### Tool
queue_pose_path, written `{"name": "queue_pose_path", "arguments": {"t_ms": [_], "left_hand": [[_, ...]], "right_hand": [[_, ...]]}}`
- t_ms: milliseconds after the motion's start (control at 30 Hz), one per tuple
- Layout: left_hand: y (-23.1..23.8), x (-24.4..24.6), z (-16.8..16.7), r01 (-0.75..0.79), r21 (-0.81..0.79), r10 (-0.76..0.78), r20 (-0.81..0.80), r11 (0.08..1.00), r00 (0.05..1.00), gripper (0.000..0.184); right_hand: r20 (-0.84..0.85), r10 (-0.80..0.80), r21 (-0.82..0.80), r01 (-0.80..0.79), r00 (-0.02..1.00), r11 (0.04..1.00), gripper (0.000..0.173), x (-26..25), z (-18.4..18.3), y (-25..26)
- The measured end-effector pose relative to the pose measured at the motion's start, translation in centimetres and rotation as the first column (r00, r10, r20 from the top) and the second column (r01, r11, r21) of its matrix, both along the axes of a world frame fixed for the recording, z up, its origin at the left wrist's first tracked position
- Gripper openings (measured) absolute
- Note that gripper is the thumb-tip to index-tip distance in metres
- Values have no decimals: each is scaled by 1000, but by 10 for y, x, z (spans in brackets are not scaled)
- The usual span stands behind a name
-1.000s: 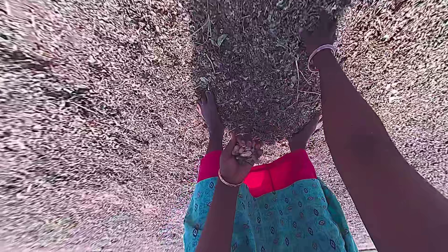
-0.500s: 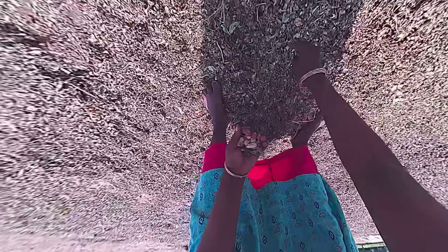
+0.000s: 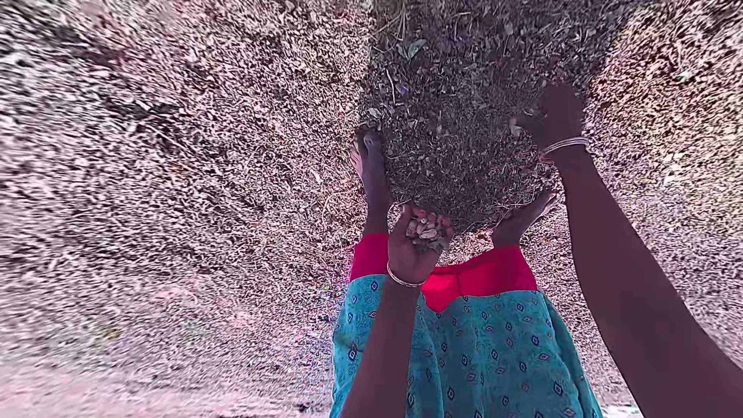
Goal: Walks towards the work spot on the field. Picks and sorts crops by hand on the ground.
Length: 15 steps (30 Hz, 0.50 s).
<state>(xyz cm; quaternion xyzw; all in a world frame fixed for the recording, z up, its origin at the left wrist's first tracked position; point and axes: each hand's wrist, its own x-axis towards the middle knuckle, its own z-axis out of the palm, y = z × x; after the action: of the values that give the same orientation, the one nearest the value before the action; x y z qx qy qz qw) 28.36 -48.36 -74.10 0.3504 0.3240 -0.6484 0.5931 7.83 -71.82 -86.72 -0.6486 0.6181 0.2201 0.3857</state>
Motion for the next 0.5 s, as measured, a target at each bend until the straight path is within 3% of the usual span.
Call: {"name": "queue_pose_path", "arguments": {"t_ms": [100, 200, 233, 300, 367, 433, 500], "left_hand": [[-3, 0, 0, -14, 72, 9, 68, 997, 998, 45], [-2, 1, -3, -62, 150, 41, 140, 987, 989, 52], [-4, 2, -4, -83, 185, 53, 158, 979, 986, 55], [-7, 4, -3, -68, 206, 35, 160, 976, 987, 56], [-9, 3, -2, 36, 141, -52, 112, 989, 992, 52], [-13, -2, 5, 137, 77, -138, 12, 988, 990, 46], [-19, -6, 13, 196, 51, -191, -84, 979, 978, 51]], "right_hand": [[326, -198, -187, 268, 924, 945, 50, -17, 7, 31], [667, -261, -99, 429, 698, 898, 46, 3, 42, 56], [762, -223, -17, 363, 608, 932, 44, 16, 61, 64], [856, -77, 81, 14, 512, 997, 55, 36, 96, 74], [842, 36, 76, -184, 539, 980, 77, 38, 109, 73], [763, -20, 76, -59, 646, 995, 82, 11, 86, 61], [622, -180, 74, 172, 762, 982, 69, -23, 38, 33]]}}
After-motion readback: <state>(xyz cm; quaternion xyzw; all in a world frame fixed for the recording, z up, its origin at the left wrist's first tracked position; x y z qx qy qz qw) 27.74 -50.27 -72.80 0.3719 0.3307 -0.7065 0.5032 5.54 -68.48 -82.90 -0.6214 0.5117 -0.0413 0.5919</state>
